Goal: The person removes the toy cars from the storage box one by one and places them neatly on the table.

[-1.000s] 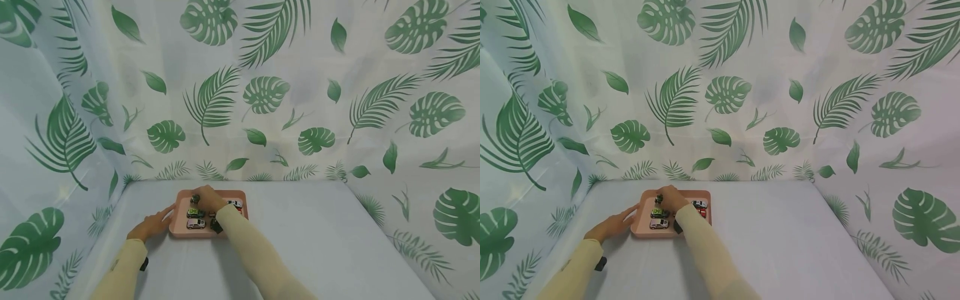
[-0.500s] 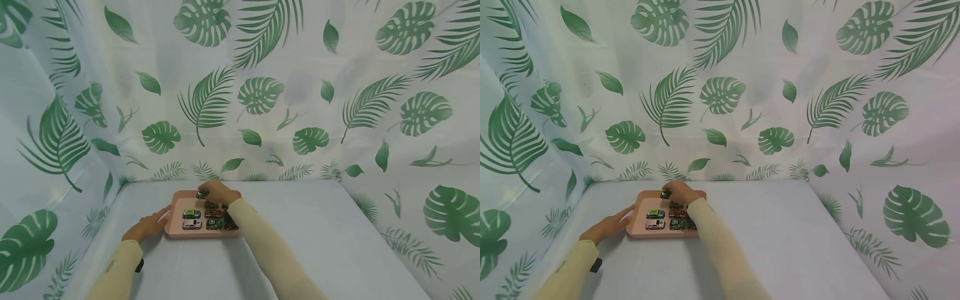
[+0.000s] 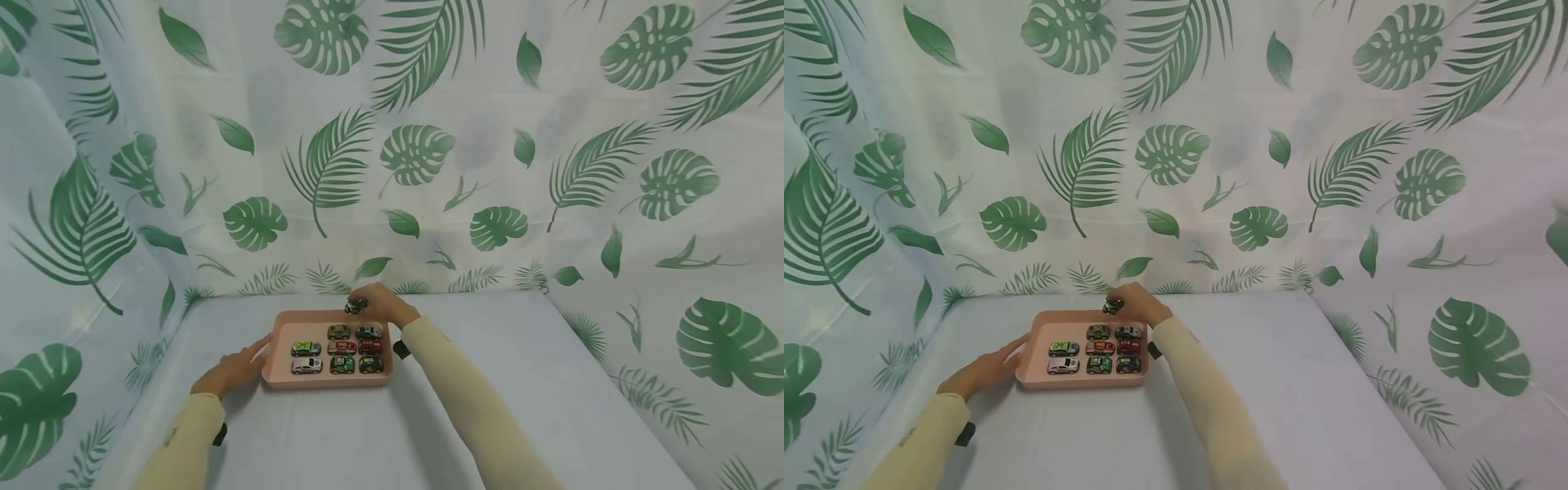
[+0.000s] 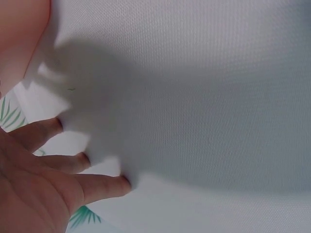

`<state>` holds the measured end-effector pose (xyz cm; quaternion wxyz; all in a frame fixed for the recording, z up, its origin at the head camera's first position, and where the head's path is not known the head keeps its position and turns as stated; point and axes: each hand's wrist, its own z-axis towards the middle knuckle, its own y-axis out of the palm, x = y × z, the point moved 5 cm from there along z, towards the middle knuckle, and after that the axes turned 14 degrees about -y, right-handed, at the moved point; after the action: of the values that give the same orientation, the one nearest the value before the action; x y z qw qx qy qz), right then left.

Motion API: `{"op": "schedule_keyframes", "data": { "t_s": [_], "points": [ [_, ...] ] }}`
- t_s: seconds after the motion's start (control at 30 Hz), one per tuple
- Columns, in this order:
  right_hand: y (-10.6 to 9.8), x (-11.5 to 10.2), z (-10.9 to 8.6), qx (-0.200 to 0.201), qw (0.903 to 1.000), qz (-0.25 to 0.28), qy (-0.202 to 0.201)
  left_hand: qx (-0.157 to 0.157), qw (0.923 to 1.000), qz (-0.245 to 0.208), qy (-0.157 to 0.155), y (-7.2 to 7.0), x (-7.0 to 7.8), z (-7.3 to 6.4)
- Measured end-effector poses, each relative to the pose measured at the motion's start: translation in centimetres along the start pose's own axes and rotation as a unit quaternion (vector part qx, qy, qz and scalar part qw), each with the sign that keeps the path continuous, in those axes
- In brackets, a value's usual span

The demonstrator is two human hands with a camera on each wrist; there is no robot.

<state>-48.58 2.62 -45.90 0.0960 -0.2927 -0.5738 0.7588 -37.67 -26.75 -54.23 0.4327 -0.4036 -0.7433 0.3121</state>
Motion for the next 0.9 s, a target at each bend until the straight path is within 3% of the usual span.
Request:
{"op": "schedule_keyframes", "data": {
  "t_s": [0.2, 0.43, 0.9],
  "points": [
    [-1.5, 1.6, -2.2, 0.002, 0.9987, 0.008, 0.05, 0.005, 0.9998, 0.011, 0.015, -0.1, 0.1, -0.1],
    [-2.6, 3.1, -5.4, 0.021, 0.9981, 0.007, 0.058, 0.008, 0.9996, 0.011, 0.023, 0.1, -0.1, 0.1],
    [-1.2, 6.0, -9.5, 0.019, 0.9969, 0.01, 0.076, -0.002, 0.9999, 0.009, 0.011, 0.3, -0.3, 0.7]
  ]
}}
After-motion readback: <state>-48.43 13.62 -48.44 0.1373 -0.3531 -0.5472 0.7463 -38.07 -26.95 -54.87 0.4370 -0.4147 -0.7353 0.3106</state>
